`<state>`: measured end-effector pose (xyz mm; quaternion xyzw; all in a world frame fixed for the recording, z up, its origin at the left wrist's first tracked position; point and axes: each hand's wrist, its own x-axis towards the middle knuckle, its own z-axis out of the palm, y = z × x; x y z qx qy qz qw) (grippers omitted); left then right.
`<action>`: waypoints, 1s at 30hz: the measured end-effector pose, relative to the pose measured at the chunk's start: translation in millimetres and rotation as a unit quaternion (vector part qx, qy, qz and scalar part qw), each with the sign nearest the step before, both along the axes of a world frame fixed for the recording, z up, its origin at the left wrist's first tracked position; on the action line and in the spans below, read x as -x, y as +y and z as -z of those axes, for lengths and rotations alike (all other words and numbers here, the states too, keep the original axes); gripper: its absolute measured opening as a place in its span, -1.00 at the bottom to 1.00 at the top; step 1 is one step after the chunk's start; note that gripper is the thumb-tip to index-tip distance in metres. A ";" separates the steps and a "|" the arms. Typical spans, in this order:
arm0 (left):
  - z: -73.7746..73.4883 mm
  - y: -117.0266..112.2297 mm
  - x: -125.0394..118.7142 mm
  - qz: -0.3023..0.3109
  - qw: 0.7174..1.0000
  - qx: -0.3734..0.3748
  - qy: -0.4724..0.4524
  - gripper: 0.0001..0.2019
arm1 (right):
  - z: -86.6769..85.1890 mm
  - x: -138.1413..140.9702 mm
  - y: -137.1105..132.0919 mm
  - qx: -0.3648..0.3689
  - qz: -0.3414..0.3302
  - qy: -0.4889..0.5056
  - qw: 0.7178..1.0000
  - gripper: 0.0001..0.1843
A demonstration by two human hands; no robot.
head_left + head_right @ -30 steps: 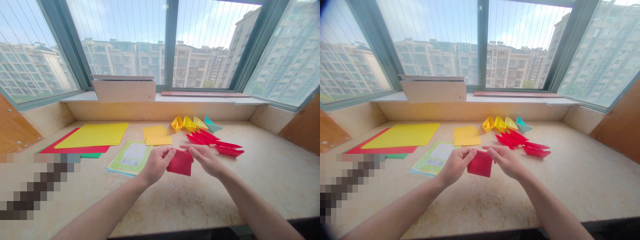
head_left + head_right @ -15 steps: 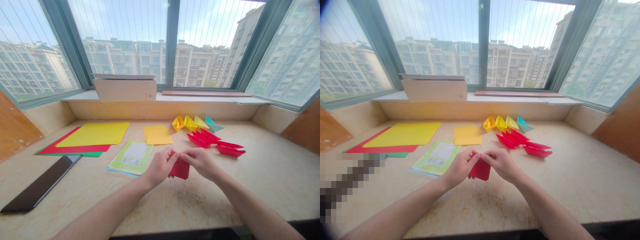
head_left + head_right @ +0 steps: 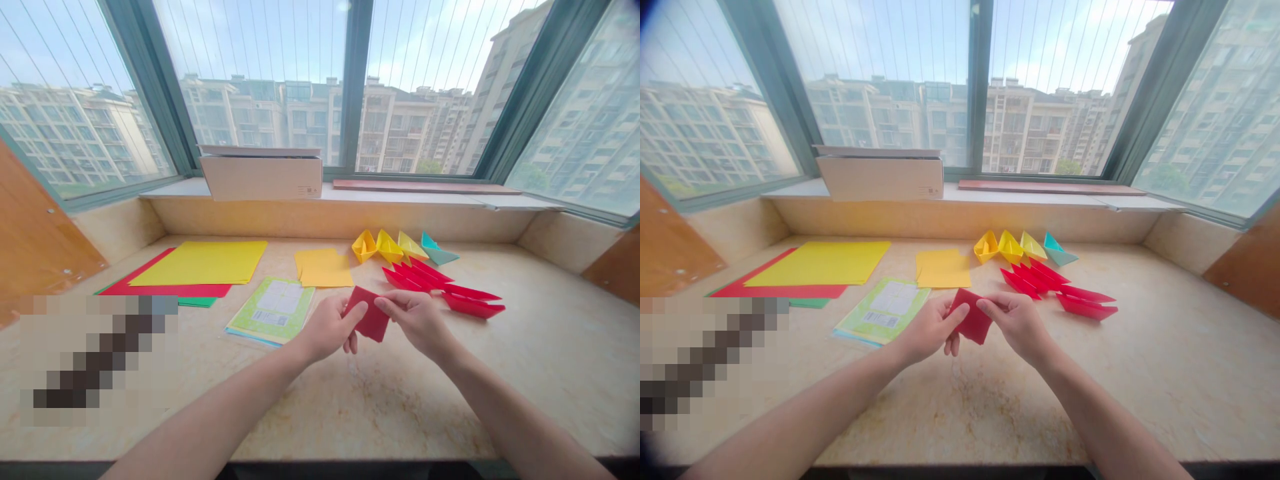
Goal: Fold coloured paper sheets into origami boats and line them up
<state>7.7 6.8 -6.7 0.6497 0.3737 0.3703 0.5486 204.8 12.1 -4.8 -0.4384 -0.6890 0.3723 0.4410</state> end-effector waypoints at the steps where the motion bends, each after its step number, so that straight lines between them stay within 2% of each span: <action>1: 1.4 0.5 -0.5 0.012 1.000 0.012 -0.001 -0.55 | 0.0 -0.8 0.3 -0.008 0.009 0.000 1.000 -0.56; 3: 4.0 0.6 -2.0 0.014 1.000 0.018 -0.013 -0.54 | -1.6 -2.8 0.7 -0.009 0.006 -0.005 1.000 -0.48; 6: 6.1 -0.9 -4.2 -0.014 0.999 0.004 -0.044 -0.55 | -5.3 -4.7 -0.3 0.028 -0.046 -0.016 0.998 -0.40; 9: 6.0 -3.3 -5.2 -0.047 0.997 -0.011 -0.064 -0.58 | -6.0 -4.3 -2.7 0.067 -0.079 -0.029 0.994 -0.44; 11: 4.7 -4.9 -5.1 -0.054 0.996 -0.015 -0.067 -0.59 | -3.8 -3.5 -3.8 0.078 -0.073 -0.028 0.994 -0.47; 16: 0.4 -6.6 -3.8 -0.006 0.997 0.028 -0.072 -0.51 | 1.4 -2.8 -4.3 0.068 -0.042 -0.007 0.997 -0.48; 19: 1.5 -4.9 -3.6 -0.005 0.996 0.043 -0.081 -0.49 | 0.5 -3.4 -5.5 0.069 -0.067 -0.023 0.995 -0.48; 24: 7.6 -2.9 -5.7 -0.015 0.993 0.032 -0.111 -0.51 | 0.3 -5.8 -7.7 0.116 -0.137 -0.053 0.982 -0.46; 30: 6.5 -4.9 -6.1 0.017 0.990 0.042 -0.132 -0.54 | -0.3 -8.3 -8.4 0.111 -0.146 -0.028 0.983 -0.49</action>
